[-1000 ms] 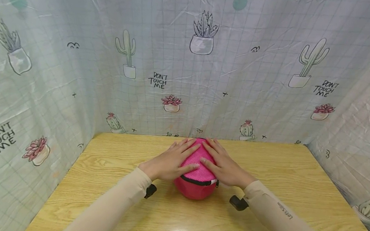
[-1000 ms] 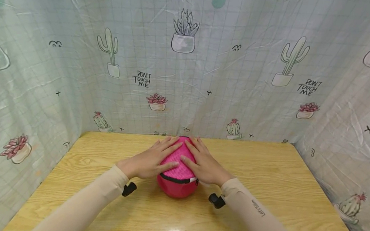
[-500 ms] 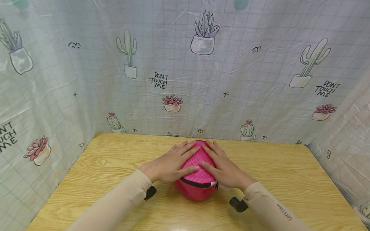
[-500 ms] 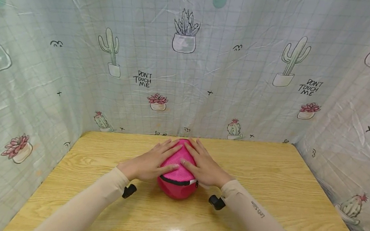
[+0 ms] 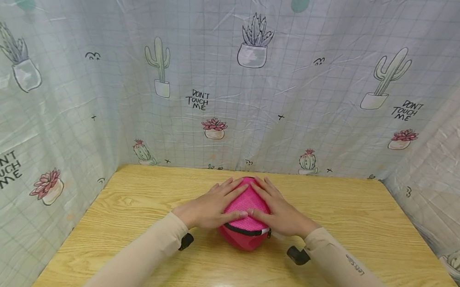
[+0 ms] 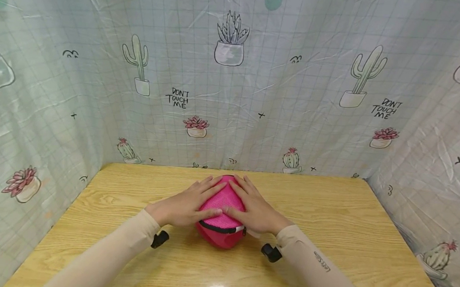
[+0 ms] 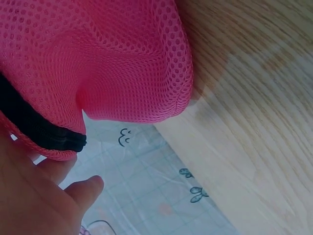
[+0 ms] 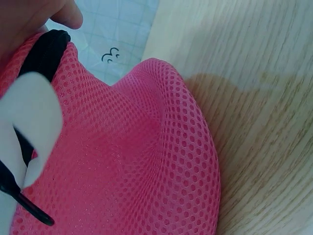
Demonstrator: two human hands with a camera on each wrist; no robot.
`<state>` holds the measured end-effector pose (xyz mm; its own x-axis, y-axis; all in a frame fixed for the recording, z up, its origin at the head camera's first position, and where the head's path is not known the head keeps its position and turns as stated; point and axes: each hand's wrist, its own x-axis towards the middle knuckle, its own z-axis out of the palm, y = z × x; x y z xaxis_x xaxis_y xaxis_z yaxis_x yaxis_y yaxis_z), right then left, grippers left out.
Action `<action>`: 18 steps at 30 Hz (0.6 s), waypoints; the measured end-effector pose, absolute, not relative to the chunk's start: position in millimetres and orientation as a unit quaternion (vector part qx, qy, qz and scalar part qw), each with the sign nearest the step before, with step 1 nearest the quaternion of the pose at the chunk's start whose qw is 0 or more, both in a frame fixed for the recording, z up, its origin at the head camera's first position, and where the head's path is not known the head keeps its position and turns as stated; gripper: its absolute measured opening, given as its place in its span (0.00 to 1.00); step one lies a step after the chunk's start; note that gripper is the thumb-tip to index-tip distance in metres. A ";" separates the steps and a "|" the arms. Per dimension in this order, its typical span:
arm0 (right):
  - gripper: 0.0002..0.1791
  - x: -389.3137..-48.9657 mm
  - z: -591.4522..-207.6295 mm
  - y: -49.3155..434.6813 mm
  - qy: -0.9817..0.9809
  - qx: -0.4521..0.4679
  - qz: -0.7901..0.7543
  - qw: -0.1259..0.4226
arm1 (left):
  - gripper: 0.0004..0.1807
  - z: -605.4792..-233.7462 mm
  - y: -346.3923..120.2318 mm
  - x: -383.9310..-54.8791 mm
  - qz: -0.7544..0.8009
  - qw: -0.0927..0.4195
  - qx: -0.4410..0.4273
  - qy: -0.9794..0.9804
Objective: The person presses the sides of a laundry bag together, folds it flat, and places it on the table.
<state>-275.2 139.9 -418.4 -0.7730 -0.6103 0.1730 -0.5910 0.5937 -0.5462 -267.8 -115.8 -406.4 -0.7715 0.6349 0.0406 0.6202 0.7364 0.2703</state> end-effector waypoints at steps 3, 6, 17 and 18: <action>0.46 -275.7 -419.9 141.1 0.893 -0.333 -0.301 0.025 | 0.48 -407.9 -116.2 -267.9 0.136 0.033 0.337 0.931; 0.47 -275.5 -420.6 142.1 0.894 -0.331 -0.299 0.035 | 0.49 -409.0 -116.8 -267.8 0.136 0.039 0.337 0.931; 0.51 -274.7 -424.2 144.7 0.896 -0.324 -0.299 0.047 | 0.51 -413.7 -118.8 -266.7 0.140 0.044 0.330 0.933; 0.51 -274.6 -424.3 144.8 0.897 -0.322 -0.300 0.047 | 0.51 -414.0 -119.1 -266.6 0.140 0.044 0.329 0.933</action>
<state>-274.6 144.8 -424.3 -0.7879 -0.6061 0.1089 -0.5495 0.6121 -0.5687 -266.6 -119.1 -414.0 -0.7794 0.6264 0.0111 0.6018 0.7438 0.2908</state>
